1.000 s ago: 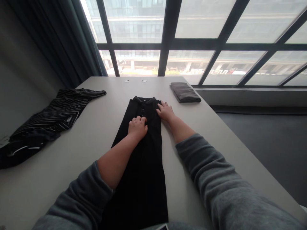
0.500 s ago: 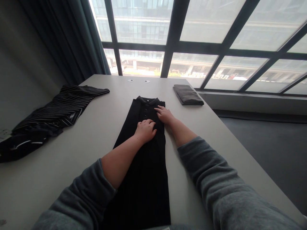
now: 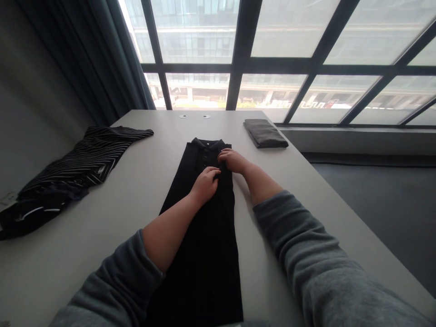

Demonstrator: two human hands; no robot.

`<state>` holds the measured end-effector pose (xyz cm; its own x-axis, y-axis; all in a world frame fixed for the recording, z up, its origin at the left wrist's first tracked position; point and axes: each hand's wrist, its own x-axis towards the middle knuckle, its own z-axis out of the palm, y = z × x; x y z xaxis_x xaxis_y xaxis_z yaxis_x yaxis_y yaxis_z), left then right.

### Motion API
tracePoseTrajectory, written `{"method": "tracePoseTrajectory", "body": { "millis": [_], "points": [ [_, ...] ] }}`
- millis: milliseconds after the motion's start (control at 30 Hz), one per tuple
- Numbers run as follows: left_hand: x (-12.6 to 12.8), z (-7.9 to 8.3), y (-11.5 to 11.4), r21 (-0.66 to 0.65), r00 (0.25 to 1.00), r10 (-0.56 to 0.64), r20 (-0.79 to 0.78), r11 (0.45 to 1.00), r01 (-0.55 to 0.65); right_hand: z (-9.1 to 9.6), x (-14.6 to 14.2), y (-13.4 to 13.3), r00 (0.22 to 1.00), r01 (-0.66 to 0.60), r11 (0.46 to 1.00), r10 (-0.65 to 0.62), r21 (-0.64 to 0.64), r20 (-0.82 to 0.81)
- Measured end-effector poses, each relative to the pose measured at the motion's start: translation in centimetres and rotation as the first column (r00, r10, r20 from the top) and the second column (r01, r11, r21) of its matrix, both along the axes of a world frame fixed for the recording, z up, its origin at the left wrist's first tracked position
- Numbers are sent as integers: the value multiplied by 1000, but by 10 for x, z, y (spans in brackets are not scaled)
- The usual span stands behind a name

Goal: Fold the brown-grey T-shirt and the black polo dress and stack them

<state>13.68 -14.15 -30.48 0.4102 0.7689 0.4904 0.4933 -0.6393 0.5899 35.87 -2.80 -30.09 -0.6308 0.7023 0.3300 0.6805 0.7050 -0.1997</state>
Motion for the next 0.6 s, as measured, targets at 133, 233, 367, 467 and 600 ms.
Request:
{"method": "tracePoseTrajectory", "body": {
  "millis": [133, 233, 367, 467, 600],
  "points": [
    [0, 2, -1, 13, 1000, 17, 24, 1000, -18, 6, -3, 1, 999, 41, 999, -41, 28, -8],
    [0, 6, -4, 18, 1000, 15, 24, 1000, -16, 9, -4, -2, 997, 72, 997, -72, -3, -7],
    [0, 12, -8, -3, 1000, 22, -19, 1000, -22, 11, -5, -7, 995, 101, 992, -100, -75, 10],
    [0, 15, -9, -23, 999, 33, -34, 999, -34, 11, -6, -11, 993, 116, 988, -115, -105, 14],
    [0, 14, -9, -27, 999, 36, -40, 999, -38, 10, -7, -11, 995, 77, 993, -71, -91, 70]
  ]
}}
